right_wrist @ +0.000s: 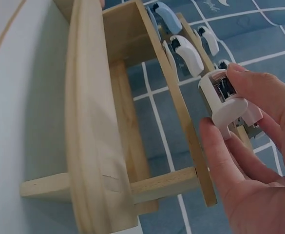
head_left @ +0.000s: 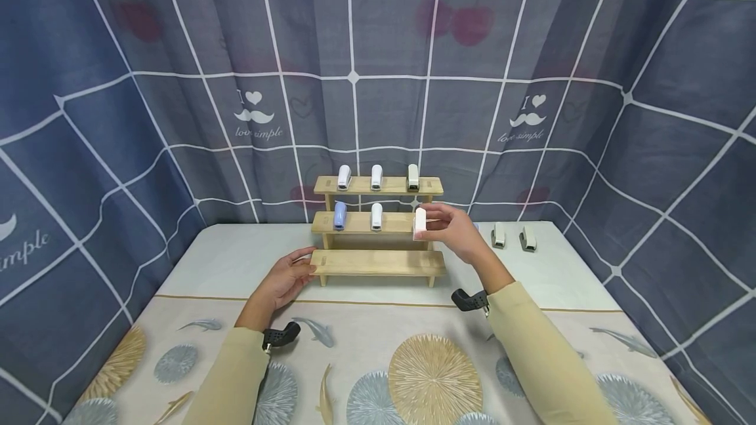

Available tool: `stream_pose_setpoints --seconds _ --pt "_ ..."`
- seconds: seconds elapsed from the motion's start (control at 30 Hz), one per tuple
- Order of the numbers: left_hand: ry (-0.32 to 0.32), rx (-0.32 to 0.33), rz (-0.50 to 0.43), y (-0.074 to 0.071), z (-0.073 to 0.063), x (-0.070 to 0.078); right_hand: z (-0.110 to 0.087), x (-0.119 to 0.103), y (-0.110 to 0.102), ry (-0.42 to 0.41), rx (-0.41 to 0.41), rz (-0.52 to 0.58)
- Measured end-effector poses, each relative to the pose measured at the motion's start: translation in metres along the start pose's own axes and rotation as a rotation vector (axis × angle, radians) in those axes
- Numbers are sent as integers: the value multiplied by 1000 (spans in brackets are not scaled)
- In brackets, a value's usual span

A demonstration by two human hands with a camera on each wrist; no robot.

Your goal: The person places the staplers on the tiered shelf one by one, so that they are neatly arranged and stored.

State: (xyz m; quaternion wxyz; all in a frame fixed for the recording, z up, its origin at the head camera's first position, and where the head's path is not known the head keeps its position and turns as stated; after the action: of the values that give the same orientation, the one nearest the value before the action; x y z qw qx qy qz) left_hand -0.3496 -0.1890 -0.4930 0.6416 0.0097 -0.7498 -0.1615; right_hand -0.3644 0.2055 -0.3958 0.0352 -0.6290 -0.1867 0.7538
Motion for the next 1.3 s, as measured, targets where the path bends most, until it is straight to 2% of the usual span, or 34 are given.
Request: stream_pose_setpoints --seconds 0.23,0.5,0.8,1.3 --pt "-14 6 10 0 -1 0 17 0 2 6 26 -33" --pt "-16 -1 -3 1 -3 0 28 -4 4 -5 6 -94" --pt "-7 -24 -9 -1 -3 0 31 -4 4 -5 -30 -111" --pt "2 -30 -1 -1 -2 0 30 -4 2 16 -42 -135"
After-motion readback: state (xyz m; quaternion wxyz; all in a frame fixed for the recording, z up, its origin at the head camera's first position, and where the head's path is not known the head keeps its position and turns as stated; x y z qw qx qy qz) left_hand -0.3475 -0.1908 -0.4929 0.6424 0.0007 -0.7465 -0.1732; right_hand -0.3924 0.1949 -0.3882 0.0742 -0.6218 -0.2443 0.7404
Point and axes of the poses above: each hand's wrist, its own z-axis towards the middle knuckle, its own y-axis out of the palm, x = y × z, the point moved 1 cm from there along z, towards the middle knuckle, and after that the axes turned 4 degrees about -z, right-handed, at the moved point
